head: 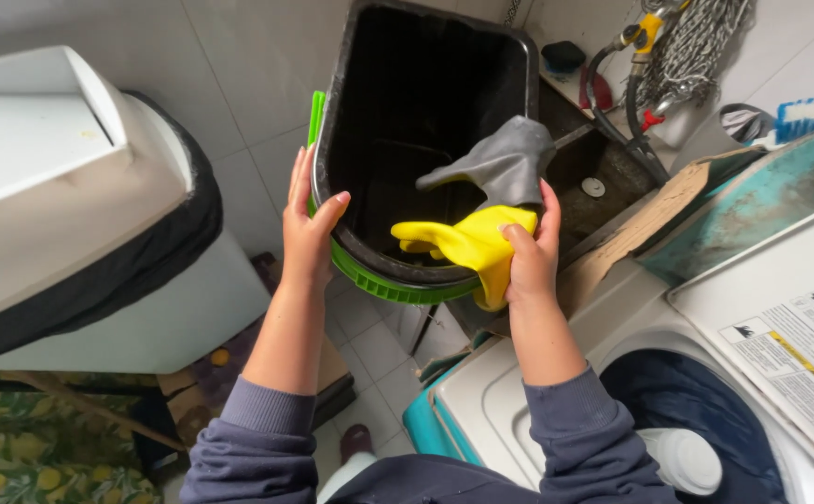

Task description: The person retrieves a laundry detergent bottle from a cabinet, opens it, and pours detergent into the cap. They then pour the detergent into the washing machine drum containing clothes. The person rinses the cap with water from a sink and pours the rinse water into the machine.

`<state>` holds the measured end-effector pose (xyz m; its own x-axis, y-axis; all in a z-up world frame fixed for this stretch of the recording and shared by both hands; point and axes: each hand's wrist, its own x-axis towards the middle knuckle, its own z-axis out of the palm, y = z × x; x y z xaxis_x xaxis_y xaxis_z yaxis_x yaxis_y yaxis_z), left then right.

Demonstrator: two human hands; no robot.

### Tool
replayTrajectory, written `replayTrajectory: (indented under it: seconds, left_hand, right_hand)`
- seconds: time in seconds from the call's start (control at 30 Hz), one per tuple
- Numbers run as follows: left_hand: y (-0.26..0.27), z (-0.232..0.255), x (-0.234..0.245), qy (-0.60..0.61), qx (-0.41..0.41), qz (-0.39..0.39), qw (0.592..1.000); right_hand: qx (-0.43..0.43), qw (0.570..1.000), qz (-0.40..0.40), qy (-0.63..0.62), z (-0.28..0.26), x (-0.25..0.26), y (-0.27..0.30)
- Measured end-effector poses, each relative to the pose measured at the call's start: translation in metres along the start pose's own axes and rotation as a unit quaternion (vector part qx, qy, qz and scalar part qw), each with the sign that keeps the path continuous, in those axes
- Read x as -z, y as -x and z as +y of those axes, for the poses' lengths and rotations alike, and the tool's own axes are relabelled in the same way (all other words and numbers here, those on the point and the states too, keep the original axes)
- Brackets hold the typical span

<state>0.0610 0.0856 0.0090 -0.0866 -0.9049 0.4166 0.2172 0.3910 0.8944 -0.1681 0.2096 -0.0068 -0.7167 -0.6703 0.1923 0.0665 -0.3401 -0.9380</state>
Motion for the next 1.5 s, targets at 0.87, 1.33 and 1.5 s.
replayTrajectory:
  seconds: [0.87,1.33,1.5]
  left_hand:
    - [-0.264,-0.142,-0.067,0.158,0.063,-0.19,0.967]
    - [-0.305,-0.191,-0.098,0.149,0.109,-0.203,0.962]
    - [-0.314,-0.19,-0.11,0.129,0.101,-0.203,0.965]
  right_hand:
    - [0.068,0.972,0.226,0.023,0.074,-0.103,-0.168]
    - [0.023,0.975,0.208,0.075,0.079,-0.102,-0.242]
    - [0.016,0.981,0.176,0.081,0.084,-0.089,-0.284]
